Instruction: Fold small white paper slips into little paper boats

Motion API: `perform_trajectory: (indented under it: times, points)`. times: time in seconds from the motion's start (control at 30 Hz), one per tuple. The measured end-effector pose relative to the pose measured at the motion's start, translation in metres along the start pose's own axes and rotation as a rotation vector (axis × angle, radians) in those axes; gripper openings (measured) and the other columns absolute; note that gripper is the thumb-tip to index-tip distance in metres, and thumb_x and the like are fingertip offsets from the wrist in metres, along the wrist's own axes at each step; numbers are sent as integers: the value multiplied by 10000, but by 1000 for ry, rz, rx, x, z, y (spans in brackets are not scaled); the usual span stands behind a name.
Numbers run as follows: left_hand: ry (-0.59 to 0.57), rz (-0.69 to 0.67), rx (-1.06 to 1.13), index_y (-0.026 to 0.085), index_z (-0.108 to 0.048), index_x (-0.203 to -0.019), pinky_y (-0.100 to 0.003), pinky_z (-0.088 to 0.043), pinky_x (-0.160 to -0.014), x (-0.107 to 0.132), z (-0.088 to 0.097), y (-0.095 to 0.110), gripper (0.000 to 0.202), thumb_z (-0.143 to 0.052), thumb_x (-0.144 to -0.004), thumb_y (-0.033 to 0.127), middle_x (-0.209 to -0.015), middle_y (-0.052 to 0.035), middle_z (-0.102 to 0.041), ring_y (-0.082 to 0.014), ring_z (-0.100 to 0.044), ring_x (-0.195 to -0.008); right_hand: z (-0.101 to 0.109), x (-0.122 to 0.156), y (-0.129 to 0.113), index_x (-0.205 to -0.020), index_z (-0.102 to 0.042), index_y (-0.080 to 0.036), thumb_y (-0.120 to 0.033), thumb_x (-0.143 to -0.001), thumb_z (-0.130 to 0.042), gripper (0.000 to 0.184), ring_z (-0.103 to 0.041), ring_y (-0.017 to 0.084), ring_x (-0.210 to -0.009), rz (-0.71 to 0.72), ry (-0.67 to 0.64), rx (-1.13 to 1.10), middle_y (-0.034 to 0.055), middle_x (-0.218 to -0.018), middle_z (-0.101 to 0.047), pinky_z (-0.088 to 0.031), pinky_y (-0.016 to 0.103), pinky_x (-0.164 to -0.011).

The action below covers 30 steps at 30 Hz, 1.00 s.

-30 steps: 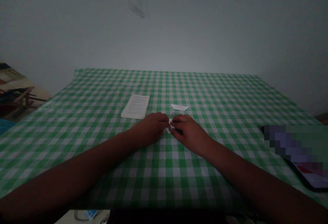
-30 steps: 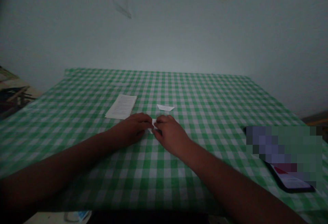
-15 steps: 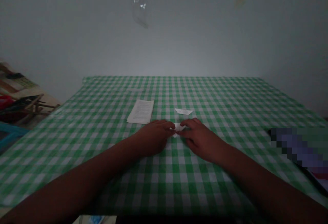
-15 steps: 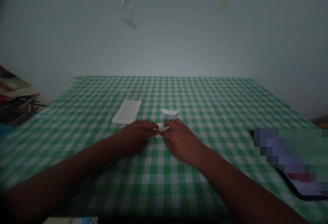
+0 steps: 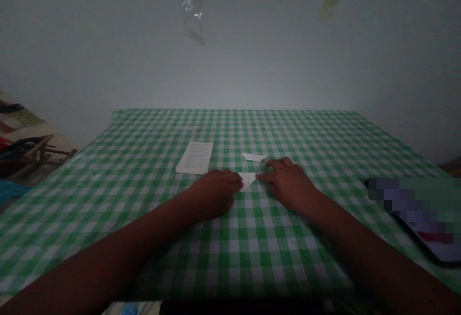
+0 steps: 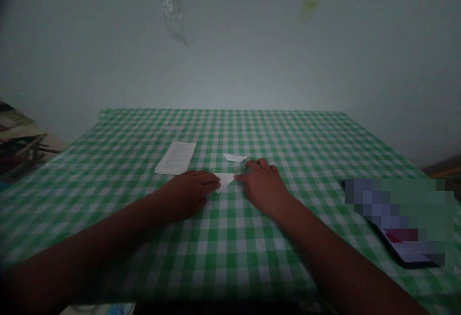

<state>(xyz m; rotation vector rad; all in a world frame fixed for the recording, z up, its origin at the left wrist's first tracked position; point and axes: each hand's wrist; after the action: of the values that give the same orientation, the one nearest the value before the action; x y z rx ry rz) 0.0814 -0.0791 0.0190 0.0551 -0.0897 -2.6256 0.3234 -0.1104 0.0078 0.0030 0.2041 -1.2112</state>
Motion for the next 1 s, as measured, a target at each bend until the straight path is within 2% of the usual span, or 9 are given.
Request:
perform_trajectory:
  times: [0.1, 0.2, 0.3, 0.4, 0.47, 0.6, 0.77, 0.87, 1.0]
  points:
    - [67, -12, -15, 162, -632, -1104, -409, -464, -973, -5, -6, 0, 221, -540, -928, 259, -1172, -78, -638, -240, -587, -1078, 2, -3, -2, -1072, -761, -258, -143, -877, -537, 319, -505, 339, -1115, -4, 13, -35, 128, -1252, -621, -447, 522, -885]
    - [106, -24, -11, 156, -637, -1067, -396, -463, -955, -10, -11, -2, 197, -538, -949, 279, -1144, -77, -642, -232, -585, -1062, 2, -7, -4, -1074, -741, -178, -130, -873, -513, 307, -524, 301, -1099, 47, 40, -95, 139, -1230, -630, -435, 494, -947]
    - [123, -41, 30, 169, -642, -1074, -383, -453, -954, -10, -13, -5, 175, -545, -941, 231, -1148, -71, -648, -217, -590, -1057, -1, -9, -4, -1145, -693, -136, -120, -882, -496, 330, -532, 264, -1109, 165, 75, -182, 136, -1180, -649, -415, 455, -1004]
    - [136, -84, 102, 199, -636, -1125, -392, -420, -1004, -9, -15, -10, 226, -557, -915, 167, -1220, -59, -646, -214, -577, -1137, -5, -8, -5, -1191, -654, -124, -109, -894, -477, 346, -533, 248, -1123, 251, 87, -249, 126, -1157, -662, -403, 435, -1029]
    - [134, -135, 131, 211, -623, -1166, -408, -386, -1047, -8, -16, -15, 304, -555, -887, 109, -1264, -50, -642, -208, -563, -1187, -5, -7, -8, -1201, -643, -127, -107, -899, -470, 349, -551, 241, -1086, 256, 50, -267, 117, -1127, -675, -421, 424, -1008]
    - [111, -189, 119, 204, -614, -1201, -415, -364, -1075, -8, -19, -24, 401, -529, -846, 38, -1271, -48, -648, -208, -553, -1203, 1, -3, -14, -1203, -644, -126, -131, -910, -462, 345, -585, 245, -1022, 157, -23, -254, 118, -1070, -692, -462, 412, -949]
    - [98, -119, 28, 191, -639, -1166, -395, -429, -997, -10, -20, -26, 319, -514, -893, 84, -1228, -64, -647, -226, -573, -1122, 4, 0, -19, -1143, -673, -152, -141, -913, -452, 319, -618, 242, -1004, 138, -25, -287, 118, -1056, -699, -494, 398, -890]
    - [80, -57, -21, 196, -623, -1203, -387, -452, -946, -10, -16, -22, 337, -505, -906, 89, -1208, -71, -642, -224, -579, -1088, 3, 1, -22, -1098, -684, -162, -161, -932, -449, 287, -621, 235, -996, 175, -21, -308, 107, -1044, -704, -498, 394, -882]
    - [61, -17, -64, 192, -635, -1185, -405, -471, -909, -10, -11, -18, 305, -507, -921, 104, -1162, -73, -646, -241, -582, -1052, 4, 3, -24, -1139, -668, -137, -192, -961, -443, 292, -608, 233, -1006, 247, -41, -311, 110, -1047, -700, -491, 392, -897]
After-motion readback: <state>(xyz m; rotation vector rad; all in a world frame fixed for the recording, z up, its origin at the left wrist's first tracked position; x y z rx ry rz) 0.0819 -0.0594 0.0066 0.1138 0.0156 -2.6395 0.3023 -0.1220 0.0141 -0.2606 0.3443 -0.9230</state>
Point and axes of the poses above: each hand's wrist, its own x-axis away from the middle knuckle, its own z-axis out of the back of the hand, y = z × x
